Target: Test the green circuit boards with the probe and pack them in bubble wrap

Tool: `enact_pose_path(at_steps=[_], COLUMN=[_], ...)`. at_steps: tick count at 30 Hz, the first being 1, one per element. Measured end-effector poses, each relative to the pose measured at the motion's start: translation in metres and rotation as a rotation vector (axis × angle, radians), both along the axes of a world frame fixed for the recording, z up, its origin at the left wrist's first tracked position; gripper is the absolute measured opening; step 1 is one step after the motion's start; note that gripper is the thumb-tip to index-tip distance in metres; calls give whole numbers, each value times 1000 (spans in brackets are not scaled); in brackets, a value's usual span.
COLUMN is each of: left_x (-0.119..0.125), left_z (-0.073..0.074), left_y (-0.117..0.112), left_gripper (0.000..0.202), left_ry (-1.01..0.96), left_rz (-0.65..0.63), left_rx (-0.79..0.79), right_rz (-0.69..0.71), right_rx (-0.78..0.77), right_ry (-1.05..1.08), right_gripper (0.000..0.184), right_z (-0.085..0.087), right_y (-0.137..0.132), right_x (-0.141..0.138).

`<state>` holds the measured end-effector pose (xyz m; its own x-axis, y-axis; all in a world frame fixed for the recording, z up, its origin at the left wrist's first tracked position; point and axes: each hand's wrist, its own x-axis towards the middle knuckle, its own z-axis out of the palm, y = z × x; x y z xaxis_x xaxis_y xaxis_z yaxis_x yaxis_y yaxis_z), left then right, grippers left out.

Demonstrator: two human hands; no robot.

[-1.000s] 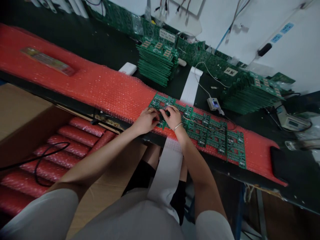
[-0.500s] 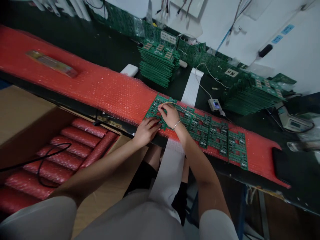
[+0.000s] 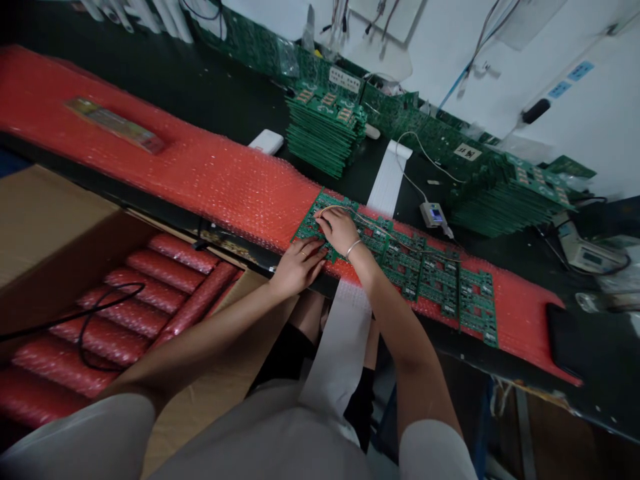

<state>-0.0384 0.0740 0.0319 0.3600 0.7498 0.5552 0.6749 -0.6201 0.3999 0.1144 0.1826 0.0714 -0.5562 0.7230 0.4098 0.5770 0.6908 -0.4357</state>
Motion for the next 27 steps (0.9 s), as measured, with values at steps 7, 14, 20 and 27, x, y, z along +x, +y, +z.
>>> enact_pose_path(at_steps=[7,14,20,27], left_x=[0,11,39,48], left_z=[1,19,14,-16], left_y=[1,-20,-49,-57], left_gripper=[26,24,16,16], left_ry=[-4,-81,44,109], left_rz=[8,-10,-331,-247], left_rx=[1,-35,-224,-248], right_rz=[51,-2,-46,-56], right_rx=[21,-14,-25,-29], right_ry=[-18,94,145,136], right_gripper=[19,18,17,16], right_z=[-2,-12,-17,-17], right_y=[4,7,5,5], right_x=[-2,-1,-1,-1])
